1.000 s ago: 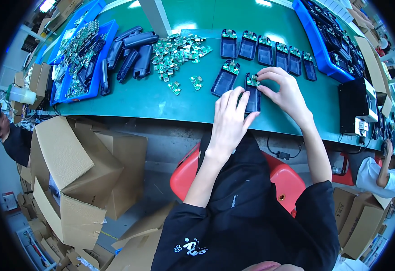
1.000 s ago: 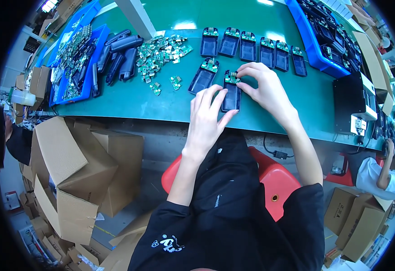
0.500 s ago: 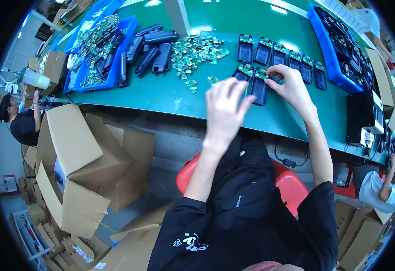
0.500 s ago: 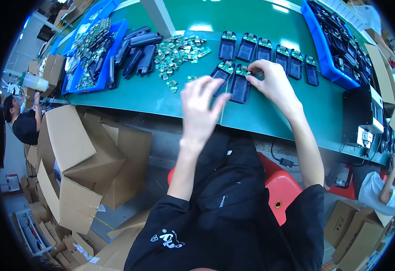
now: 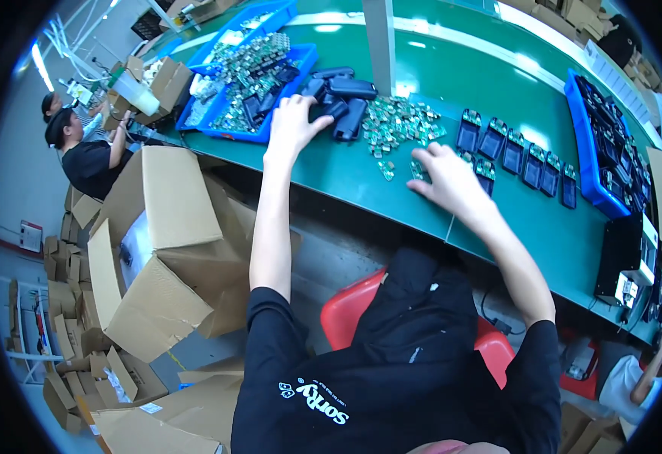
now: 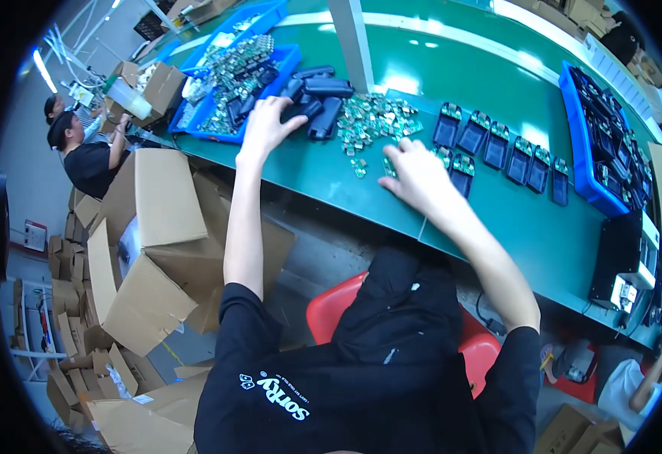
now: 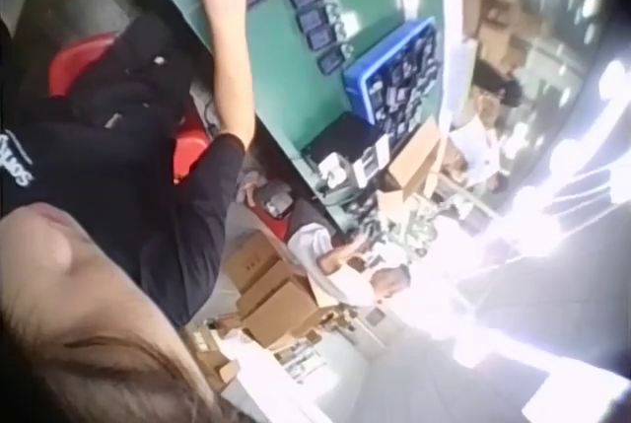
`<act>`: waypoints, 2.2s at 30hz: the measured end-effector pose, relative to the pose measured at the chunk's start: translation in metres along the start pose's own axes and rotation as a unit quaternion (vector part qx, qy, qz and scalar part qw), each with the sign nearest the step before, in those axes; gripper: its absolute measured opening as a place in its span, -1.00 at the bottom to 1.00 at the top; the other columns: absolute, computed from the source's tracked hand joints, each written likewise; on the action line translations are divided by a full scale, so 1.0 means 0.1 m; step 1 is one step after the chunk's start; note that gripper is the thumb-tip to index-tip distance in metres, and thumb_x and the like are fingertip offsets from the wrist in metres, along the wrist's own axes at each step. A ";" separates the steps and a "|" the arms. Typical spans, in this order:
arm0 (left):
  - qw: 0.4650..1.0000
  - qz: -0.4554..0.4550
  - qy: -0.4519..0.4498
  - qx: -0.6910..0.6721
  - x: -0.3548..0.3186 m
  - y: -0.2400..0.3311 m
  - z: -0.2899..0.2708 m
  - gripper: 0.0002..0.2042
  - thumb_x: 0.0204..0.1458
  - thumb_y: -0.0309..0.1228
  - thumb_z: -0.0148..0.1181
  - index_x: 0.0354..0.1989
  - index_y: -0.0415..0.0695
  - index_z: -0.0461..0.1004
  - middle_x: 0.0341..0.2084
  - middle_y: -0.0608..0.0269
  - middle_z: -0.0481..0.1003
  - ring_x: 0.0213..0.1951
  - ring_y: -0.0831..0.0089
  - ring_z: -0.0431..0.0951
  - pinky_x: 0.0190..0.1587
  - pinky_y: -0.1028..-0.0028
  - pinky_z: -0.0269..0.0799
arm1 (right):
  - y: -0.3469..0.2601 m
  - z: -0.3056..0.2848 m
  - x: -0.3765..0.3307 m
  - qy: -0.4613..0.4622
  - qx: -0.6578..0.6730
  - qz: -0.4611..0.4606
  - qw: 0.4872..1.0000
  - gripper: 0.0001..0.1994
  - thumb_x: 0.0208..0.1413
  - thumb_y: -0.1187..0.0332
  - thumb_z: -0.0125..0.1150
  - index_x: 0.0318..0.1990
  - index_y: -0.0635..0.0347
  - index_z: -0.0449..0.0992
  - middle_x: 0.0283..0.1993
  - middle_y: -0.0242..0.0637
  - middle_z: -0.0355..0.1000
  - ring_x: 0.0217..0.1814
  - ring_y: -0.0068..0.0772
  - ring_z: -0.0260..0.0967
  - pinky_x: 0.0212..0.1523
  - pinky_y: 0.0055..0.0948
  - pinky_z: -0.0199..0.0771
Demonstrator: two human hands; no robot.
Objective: The person assembles electronic devices by hand, picking up a plastic housing and a circuit board, fitting the board into the housing, and placing the assembled unit onto the table. This process is repeated for several devices, handling one housing and one circuit board at a time.
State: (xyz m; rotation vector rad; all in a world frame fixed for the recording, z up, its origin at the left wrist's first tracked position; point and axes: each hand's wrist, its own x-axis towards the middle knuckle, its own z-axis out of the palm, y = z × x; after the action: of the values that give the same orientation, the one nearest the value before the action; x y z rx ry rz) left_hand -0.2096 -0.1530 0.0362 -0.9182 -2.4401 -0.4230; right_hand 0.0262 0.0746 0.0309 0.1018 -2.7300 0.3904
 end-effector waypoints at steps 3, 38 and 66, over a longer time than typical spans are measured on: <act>0.987 0.068 -0.142 -0.027 0.02 -0.09 0.00 -0.52 -0.05 -0.12 0.40 -0.03 -0.16 0.53 -0.09 0.11 0.52 0.05 0.12 0.44 0.11 0.20 0.37 | -0.07 0.13 0.06 -0.041 0.042 0.038 0.998 -0.64 0.02 0.30 0.38 -0.04 0.21 0.48 -0.20 -0.13 0.42 -0.22 -0.07 0.50 -0.14 -0.20 0.52; 0.752 -0.055 0.040 -0.656 -1.14 0.71 -0.57 -0.36 -0.12 -0.24 0.54 0.10 -0.29 0.42 0.04 0.07 0.47 0.09 0.36 0.46 0.13 0.42 0.35 | 0.11 -0.40 -0.42 0.063 0.461 0.151 0.872 -0.77 0.01 0.53 0.41 -0.16 0.28 0.56 -0.17 -0.31 0.51 -0.19 -0.49 0.53 -0.12 -0.52 0.56; 0.542 -0.195 -0.104 -0.811 -1.62 2.40 -0.65 -0.45 0.39 0.02 -0.31 0.20 -0.26 0.24 -0.31 0.22 0.49 -0.34 0.55 0.52 -0.21 0.51 0.48 | -0.55 -0.72 -0.76 0.210 0.200 -0.037 0.956 -0.74 -0.19 0.61 0.47 -0.27 0.25 0.63 -0.27 -0.23 0.54 -0.22 -0.31 0.53 -0.21 -0.45 0.53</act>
State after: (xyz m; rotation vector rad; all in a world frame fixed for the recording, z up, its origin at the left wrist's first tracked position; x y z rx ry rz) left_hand 0.0808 -0.0933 0.0282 -0.8554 -1.7173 -3.1320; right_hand 0.1292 0.0434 0.0797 0.2035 -2.1925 0.8347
